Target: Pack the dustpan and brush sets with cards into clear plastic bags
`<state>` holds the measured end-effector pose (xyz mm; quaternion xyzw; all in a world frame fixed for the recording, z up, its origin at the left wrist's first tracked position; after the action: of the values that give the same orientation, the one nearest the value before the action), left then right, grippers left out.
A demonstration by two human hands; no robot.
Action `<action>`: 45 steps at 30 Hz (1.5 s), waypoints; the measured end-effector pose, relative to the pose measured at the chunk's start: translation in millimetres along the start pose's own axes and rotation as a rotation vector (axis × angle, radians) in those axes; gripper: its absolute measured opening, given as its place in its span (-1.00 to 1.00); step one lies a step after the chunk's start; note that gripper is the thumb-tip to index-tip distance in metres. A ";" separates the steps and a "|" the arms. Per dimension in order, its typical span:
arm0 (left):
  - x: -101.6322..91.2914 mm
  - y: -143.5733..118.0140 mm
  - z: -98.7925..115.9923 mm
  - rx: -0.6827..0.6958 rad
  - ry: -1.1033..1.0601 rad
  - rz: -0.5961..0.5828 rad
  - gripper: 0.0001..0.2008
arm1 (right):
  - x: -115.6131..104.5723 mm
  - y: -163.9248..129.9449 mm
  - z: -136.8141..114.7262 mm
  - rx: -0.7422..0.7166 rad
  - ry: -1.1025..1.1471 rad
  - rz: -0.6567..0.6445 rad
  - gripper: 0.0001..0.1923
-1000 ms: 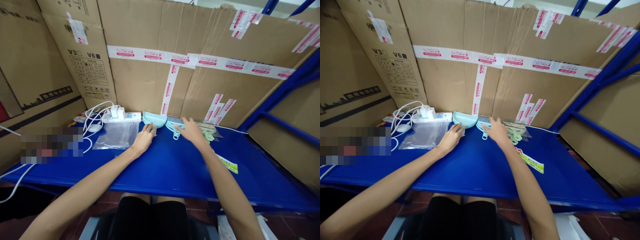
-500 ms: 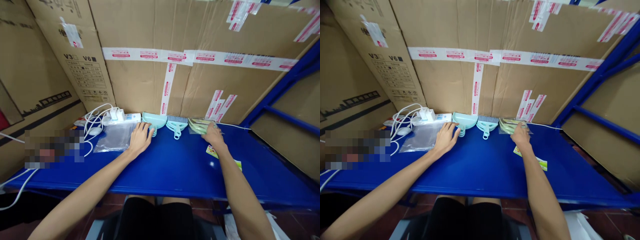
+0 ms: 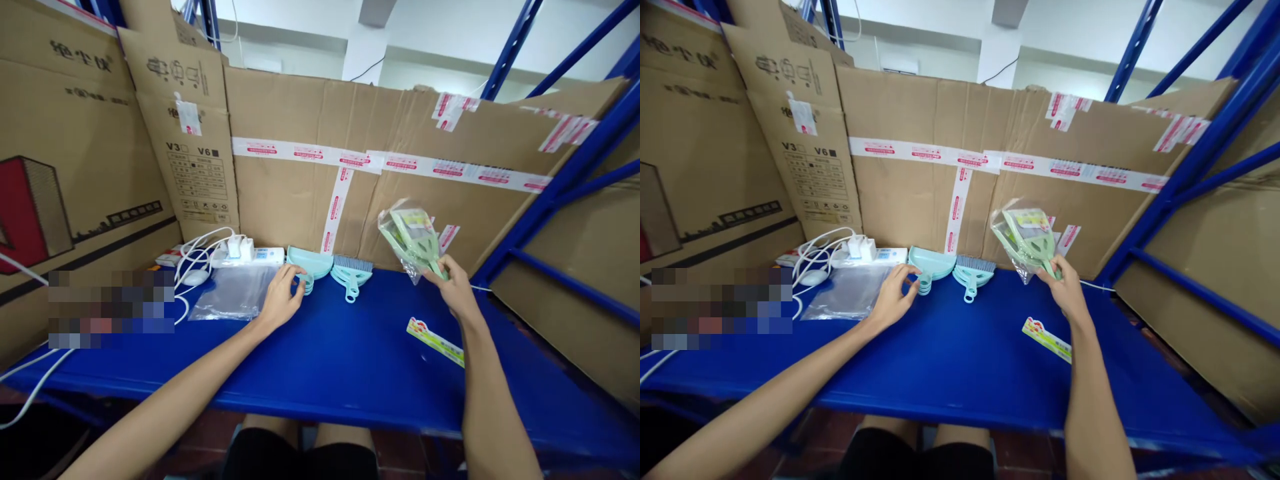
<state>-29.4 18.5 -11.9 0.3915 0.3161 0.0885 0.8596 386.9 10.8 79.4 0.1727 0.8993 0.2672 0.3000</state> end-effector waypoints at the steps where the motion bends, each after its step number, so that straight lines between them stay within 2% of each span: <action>1: 0.2 0.3 -1.0 -0.017 -0.016 -0.009 -0.75 | 12.1 -1.2 -5.5 -0.011 0.126 -0.053 -0.56; 4: -4.3 2.2 -0.1 0.013 -0.064 0.009 -0.45 | 50.6 -8.5 -20.3 -0.003 0.393 -0.328 -0.58; 6: -10.2 3.1 6.3 0.108 -0.083 0.032 -0.34 | 69.4 -15.2 -28.7 -0.006 0.415 -0.491 -0.61; 9: -16.4 1.1 18.6 0.243 -0.067 0.028 -0.35 | 85.6 -24.2 -35.7 0.017 0.372 -0.644 -0.63; 11: -16.9 -2.0 23.4 0.286 -0.067 0.031 -0.43 | 91.6 -27.8 -35.4 0.061 0.380 -0.689 -0.65; 15: -15.0 -5.4 24.5 0.321 -0.074 0.103 -0.67 | 98.1 -28.5 -24.8 0.176 0.507 -0.608 -0.67; 17: -14.6 -5.0 25.2 0.358 -0.055 0.070 -0.75 | 100.4 -27.8 -18.8 0.218 0.593 -0.553 -0.67; 20: -14.4 -4.6 28.0 0.401 -0.025 -0.059 -0.73 | 103.6 -28.2 -14.2 0.245 0.643 -0.519 -0.68; 22: -14.3 -5.7 30.0 0.407 -0.008 -0.093 -0.71 | 105.4 -29.8 -14.5 0.247 0.646 -0.515 -0.67; 27: -12.6 -10.6 30.1 0.408 0.040 -0.019 -0.73 | 110.2 -35.4 -17.8 0.236 0.630 -0.527 -0.70; 32: -10.6 -12.4 28.2 0.417 0.075 -0.028 -0.78 | 115.3 -38.0 -16.9 0.223 0.619 -0.529 -0.68; 38: -12.9 -12.9 33.6 0.438 0.057 0.123 -0.75 | 115.0 -37.3 -17.6 0.231 0.625 -0.522 -0.68; 45: -11.0 -11.7 38.3 0.532 0.065 0.040 -0.88 | 113.7 -37.6 -19.1 0.247 0.636 -0.521 -0.70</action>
<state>-15.6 -17.5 3.7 0.6068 0.3480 0.0318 0.7139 282.8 27.1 19.5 -0.1167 0.9859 0.1127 0.0422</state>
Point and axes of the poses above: each hand's wrist, its own y-axis towards the middle knuckle, its own x-axis out of the palm, z = x × y, the point moved 2 cm from there along y, towards the middle knuckle, and after that the axes turned 3 degrees about y, right-handed, at the moved point
